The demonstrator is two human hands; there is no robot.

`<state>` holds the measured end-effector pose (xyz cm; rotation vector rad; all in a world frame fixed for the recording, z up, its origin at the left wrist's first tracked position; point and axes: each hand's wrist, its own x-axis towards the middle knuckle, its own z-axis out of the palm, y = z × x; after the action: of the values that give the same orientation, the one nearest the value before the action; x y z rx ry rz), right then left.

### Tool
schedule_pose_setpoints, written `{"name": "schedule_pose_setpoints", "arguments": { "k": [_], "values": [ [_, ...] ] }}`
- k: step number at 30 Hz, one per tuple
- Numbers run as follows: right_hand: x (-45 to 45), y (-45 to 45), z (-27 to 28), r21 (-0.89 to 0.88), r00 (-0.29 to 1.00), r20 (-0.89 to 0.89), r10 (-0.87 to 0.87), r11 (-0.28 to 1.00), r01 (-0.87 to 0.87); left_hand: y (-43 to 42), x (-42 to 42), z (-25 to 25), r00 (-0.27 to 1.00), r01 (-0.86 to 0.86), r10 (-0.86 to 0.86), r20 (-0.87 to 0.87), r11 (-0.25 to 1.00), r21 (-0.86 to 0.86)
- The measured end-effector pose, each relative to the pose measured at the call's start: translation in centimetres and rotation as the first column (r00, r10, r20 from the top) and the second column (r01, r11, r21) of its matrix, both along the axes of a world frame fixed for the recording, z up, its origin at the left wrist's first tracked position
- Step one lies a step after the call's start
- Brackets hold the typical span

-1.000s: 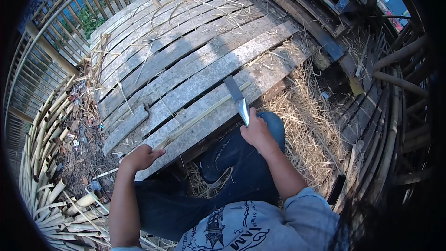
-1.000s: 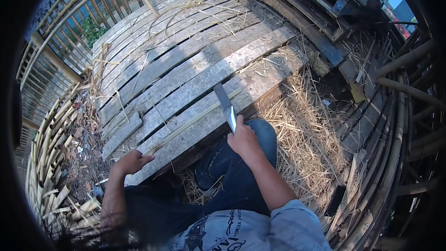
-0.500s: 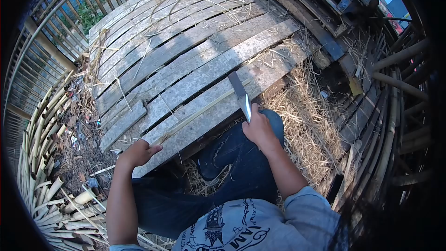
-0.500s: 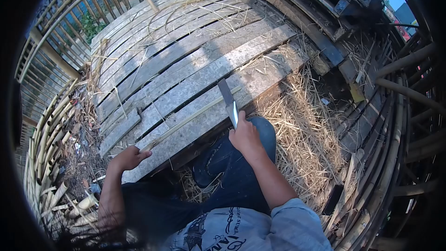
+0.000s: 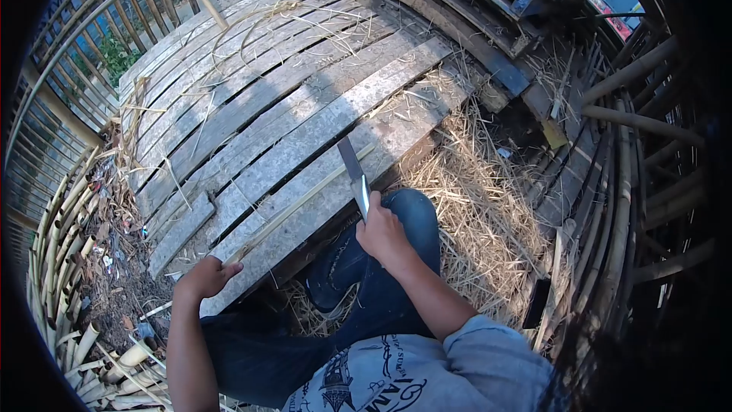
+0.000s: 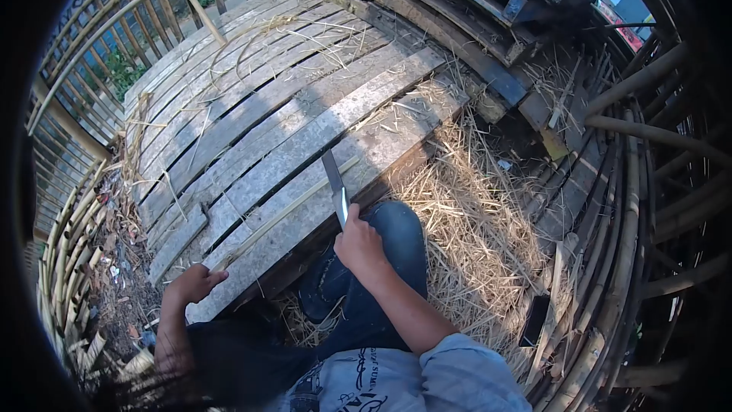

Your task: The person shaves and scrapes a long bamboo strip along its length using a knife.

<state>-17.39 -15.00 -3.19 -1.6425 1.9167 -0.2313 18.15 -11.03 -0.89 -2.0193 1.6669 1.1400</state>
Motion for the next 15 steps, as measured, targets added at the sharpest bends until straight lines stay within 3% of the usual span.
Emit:
{"name": "schedule_pose_setpoints", "arguments": {
  "k": [5, 6, 8, 11, 14, 15],
  "values": [
    [-3.0, -0.3, -0.4, -0.028, 0.998, 0.031, 0.059, 0.998, -0.058, 0.6, 0.3, 1.3, 1.0, -0.01, 0.011, 0.027, 1.0, -0.023],
    [-3.3, -0.5, -0.4, -0.034, 0.995, 0.101, -0.001, 0.999, 0.005, 0.5, 0.1, 1.3, 1.0, -0.009, 0.009, 0.027, 1.0, -0.023],
    [-2.2, -0.5, -0.5, -0.023, 0.996, 0.055, -0.077, 0.997, 0.078, 0.3, -0.7, 1.1, 1.0, -0.005, 0.006, 0.029, 0.999, -0.041],
    [-0.3, 1.3, 0.4, 0.108, 0.987, 0.105, 0.122, 0.985, -0.133, 0.0, -0.6, 1.3, 0.998, -0.056, 0.056, 0.003, 0.996, 0.073],
    [-0.7, 1.3, 1.2, 0.046, 0.974, 0.122, 0.191, 0.979, -0.197, 0.1, -0.5, 1.1, 0.999, -0.046, 0.045, 0.022, 0.996, 0.072],
    [-0.9, 0.7, 0.8, 0.019, 0.991, 0.089, 0.098, 0.995, -0.1, 0.3, -0.4, 0.8, 0.999, -0.045, 0.044, 0.006, 0.997, 0.06]
  ]
}}
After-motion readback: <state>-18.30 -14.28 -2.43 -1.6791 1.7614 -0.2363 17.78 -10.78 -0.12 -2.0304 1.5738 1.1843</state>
